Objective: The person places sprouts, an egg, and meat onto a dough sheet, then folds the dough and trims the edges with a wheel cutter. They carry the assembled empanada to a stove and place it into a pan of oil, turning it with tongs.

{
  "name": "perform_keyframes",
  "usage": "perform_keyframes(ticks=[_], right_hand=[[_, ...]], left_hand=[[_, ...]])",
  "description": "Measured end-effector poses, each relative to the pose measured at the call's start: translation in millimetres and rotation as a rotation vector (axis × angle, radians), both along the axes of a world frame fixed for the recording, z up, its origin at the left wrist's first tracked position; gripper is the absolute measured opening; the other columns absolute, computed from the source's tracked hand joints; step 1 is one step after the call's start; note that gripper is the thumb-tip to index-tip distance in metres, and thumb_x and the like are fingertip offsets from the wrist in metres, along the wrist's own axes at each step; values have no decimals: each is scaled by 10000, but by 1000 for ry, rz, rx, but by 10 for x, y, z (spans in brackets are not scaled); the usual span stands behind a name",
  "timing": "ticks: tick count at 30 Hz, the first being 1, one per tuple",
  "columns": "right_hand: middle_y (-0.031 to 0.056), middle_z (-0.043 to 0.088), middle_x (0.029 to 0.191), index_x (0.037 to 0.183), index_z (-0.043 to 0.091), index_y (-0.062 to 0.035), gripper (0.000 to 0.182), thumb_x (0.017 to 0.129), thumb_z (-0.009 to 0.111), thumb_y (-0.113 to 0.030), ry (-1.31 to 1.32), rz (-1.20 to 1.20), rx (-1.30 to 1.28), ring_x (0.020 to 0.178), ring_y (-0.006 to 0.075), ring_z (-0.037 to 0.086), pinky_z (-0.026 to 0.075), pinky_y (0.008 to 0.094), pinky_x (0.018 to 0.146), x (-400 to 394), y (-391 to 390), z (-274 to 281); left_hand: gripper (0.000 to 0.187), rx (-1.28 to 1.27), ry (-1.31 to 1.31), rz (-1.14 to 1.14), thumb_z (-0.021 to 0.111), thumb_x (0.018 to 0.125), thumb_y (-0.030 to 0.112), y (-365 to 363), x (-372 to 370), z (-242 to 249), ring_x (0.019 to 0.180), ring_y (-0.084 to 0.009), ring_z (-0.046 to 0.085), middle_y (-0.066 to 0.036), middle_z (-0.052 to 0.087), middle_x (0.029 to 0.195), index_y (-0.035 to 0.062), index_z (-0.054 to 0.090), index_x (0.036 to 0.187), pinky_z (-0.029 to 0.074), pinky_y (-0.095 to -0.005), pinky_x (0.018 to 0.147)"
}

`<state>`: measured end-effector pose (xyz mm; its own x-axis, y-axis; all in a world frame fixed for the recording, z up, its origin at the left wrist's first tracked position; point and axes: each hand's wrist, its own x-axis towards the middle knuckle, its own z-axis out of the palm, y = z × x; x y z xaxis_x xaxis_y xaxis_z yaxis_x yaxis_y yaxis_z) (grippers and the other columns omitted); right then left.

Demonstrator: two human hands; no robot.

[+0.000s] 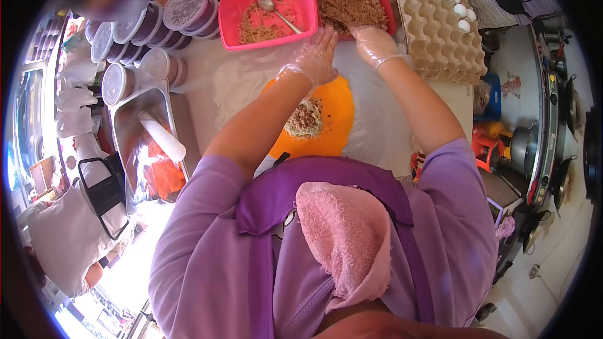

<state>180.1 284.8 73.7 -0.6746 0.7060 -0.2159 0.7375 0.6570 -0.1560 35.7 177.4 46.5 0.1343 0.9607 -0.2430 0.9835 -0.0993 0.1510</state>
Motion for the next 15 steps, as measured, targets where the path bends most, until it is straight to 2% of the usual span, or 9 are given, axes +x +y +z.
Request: perform_keyframes(ticks=[2,9,11,12,14,15], right_hand=[[196,624,1072,1096,615,-60,310,915,389,-170,82,-1,-73,1023,359,584,460,448,865,39,63,-3],[194,593,1160,1180,606,-98,340,886,436,-114,-39,-55,-290,1086,337,566,451,395,916,-20,350,-136],[160,625,1134,1217,592,-113,361,881,461,-105,116,-119,-427,1029,287,611,471,362,877,72,431,-310],[160,625,1134,1217,592,-113,361,881,461,-105,115,-118,-427,1029,287,611,471,362,877,81,463,-316],[113,655,1096,1240,584,-115,373,877,498,-129,124,-222,-592,922,205,633,486,318,804,103,511,-335],[113,655,1096,1240,584,-115,373,877,498,-129,125,-223,-593,922,205,633,486,318,804,123,526,-358]], left_hand=[[885,-31,-41,7,563,819,436,15,-28,30,1409,-301,149,-164,116,1529,4,124,1455,177,-400,1140],[908,-22,-132,-22,572,797,457,62,-83,-41,1403,-323,155,-193,108,1523,0,140,1452,173,-396,1141],[909,-35,-126,-21,570,796,462,63,-88,-29,1402,-324,159,-194,109,1522,-2,142,1451,177,-396,1140],[907,-33,-111,-30,564,797,468,66,-93,-18,1401,-326,164,-189,113,1523,1,144,1452,182,-396,1139],[905,-31,-96,-41,559,798,475,66,-91,3,1399,-328,169,-184,118,1524,5,147,1452,187,-395,1137],[894,-36,-84,-35,553,801,478,64,-85,6,1398,-329,173,-181,126,1523,10,157,1451,194,-396,1135]])
